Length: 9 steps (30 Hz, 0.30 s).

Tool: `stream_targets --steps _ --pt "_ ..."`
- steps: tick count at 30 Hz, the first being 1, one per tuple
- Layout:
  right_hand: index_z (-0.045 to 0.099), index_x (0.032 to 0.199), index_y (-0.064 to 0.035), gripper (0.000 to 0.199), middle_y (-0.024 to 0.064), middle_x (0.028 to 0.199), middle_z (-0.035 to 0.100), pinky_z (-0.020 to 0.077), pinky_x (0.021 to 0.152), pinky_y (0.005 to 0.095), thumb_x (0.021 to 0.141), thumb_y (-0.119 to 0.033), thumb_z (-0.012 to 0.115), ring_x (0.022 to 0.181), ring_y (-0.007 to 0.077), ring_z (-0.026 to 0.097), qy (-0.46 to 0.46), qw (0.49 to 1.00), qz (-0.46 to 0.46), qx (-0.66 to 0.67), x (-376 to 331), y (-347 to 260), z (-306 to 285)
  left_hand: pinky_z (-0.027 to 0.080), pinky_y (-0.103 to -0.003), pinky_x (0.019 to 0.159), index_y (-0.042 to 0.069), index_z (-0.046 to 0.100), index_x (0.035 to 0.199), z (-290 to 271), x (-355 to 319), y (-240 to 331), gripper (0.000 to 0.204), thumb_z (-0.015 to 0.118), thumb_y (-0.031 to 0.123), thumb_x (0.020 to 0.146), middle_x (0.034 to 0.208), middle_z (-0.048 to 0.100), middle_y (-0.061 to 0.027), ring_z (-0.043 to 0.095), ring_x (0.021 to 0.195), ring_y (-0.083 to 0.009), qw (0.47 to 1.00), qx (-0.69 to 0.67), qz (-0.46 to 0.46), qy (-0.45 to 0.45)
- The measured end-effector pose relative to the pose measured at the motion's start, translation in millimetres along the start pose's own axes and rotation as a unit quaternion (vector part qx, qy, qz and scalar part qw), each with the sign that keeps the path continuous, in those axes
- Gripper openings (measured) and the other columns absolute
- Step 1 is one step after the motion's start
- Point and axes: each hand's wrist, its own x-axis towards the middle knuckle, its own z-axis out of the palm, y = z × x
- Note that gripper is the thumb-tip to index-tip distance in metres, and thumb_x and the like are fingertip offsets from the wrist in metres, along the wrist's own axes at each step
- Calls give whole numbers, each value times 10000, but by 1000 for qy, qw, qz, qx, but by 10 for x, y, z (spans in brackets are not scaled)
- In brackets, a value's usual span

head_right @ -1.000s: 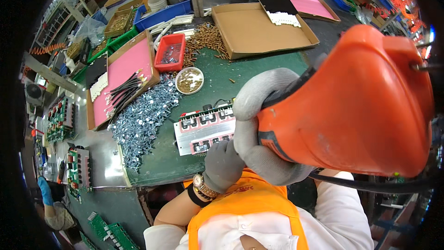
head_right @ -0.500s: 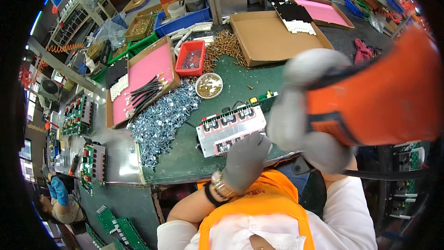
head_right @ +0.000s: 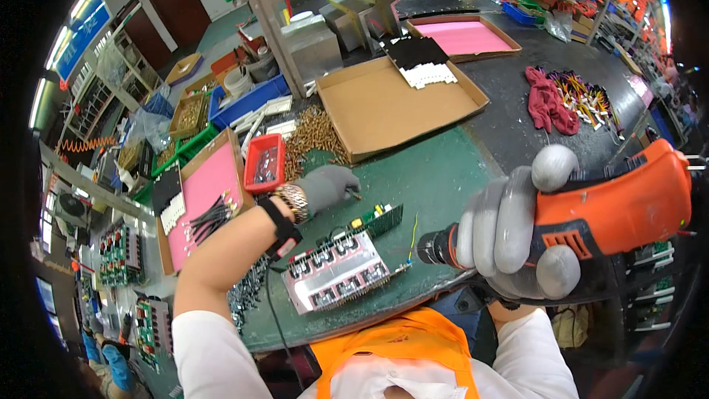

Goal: The person is seen assembling components onto circuit boards and using a power drill to secure screws.

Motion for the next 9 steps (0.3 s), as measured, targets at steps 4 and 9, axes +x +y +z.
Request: stream_targets --steps 4,9 --pt "386 1336 -22 629 22 639 572 409 425 297 845 -202 736 451 143 505 21 1000 -5 -16 28 -24 -127 505 -433 809 110 674 995 220 301 -80 181 674 124 814 950 671 -127 645 926 -333 996 12 9 -85" --pt "392 1330 -29 631 2 586 547 426 418 278 838 -217 739 415 130 493 46 999 -18 4 68 121 -245 501 -437 810 99 651 948 238 263 -139 182 718 172 796 963 671 -128 649 930 -329 1000 2 13 -7"
